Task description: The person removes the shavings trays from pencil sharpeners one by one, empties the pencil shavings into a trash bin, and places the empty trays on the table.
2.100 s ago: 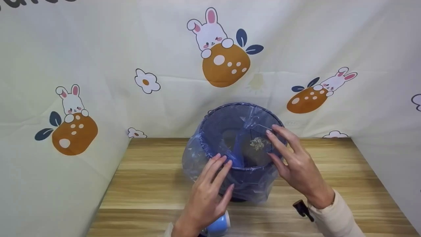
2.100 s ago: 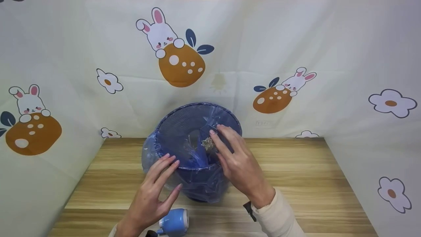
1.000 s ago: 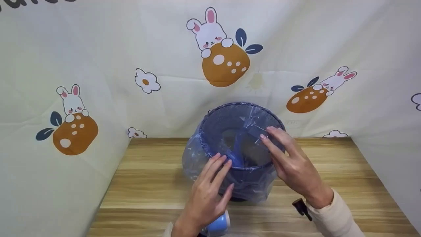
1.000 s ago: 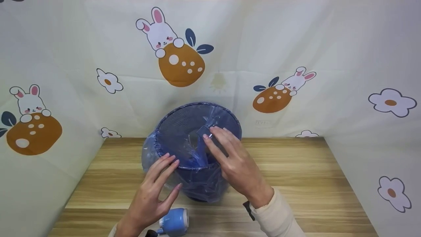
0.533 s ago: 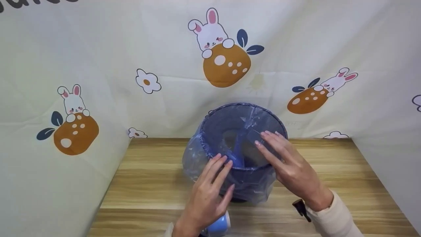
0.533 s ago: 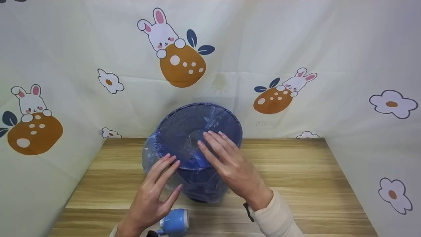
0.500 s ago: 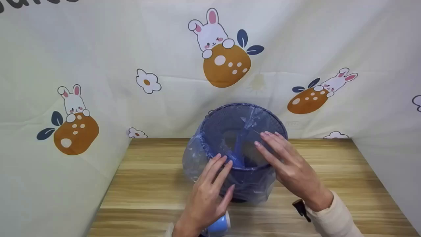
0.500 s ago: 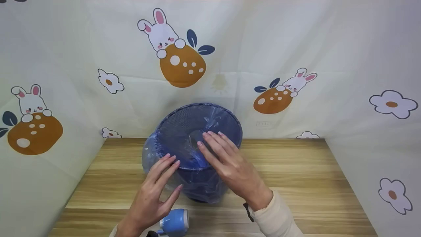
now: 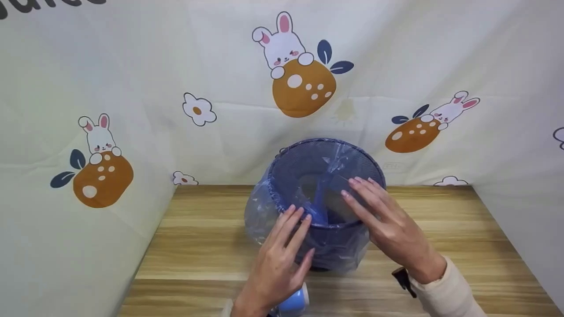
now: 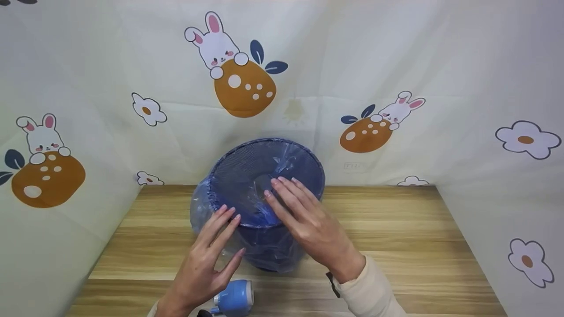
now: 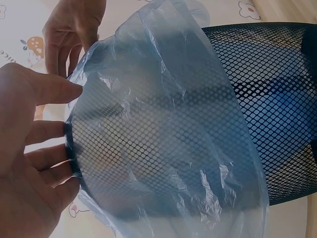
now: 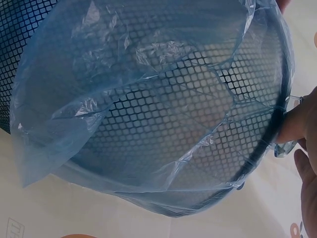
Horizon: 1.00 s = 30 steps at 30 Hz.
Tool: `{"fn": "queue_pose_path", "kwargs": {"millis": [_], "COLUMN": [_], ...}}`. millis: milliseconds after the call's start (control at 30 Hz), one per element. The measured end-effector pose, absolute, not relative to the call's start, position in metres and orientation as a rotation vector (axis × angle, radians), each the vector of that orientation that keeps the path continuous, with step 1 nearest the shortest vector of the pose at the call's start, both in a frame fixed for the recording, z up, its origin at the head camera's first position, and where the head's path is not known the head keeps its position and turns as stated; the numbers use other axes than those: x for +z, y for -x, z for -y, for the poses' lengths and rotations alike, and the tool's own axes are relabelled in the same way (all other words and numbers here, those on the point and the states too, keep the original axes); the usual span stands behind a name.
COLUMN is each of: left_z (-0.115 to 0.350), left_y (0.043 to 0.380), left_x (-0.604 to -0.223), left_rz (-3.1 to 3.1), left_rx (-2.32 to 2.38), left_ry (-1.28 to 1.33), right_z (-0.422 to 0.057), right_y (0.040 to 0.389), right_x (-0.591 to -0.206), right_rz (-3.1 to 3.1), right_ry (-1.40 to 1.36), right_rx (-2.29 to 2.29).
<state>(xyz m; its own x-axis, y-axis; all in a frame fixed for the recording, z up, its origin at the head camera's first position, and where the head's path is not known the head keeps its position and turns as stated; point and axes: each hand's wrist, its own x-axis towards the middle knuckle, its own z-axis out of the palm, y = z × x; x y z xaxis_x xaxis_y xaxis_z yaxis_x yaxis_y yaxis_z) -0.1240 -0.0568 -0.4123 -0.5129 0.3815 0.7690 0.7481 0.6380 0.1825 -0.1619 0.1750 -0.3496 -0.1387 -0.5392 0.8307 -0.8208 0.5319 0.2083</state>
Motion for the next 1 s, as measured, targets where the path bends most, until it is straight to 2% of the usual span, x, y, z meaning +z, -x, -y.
{"fn": "queue_pose_path", "kwargs": {"millis": [1000], "left_z": [0.0593], "left_y": [0.117], "left_x": [-0.4099], "left_rz": [2.024], "left_rx": [-0.636], "left_ry": [0.906], "right_z": [-0.1851], "right_y": [0.1546], "right_x": [-0.3488], "right_rz": [1.811], "right_ry": [-0.944], "right_rx": [0.467]}}
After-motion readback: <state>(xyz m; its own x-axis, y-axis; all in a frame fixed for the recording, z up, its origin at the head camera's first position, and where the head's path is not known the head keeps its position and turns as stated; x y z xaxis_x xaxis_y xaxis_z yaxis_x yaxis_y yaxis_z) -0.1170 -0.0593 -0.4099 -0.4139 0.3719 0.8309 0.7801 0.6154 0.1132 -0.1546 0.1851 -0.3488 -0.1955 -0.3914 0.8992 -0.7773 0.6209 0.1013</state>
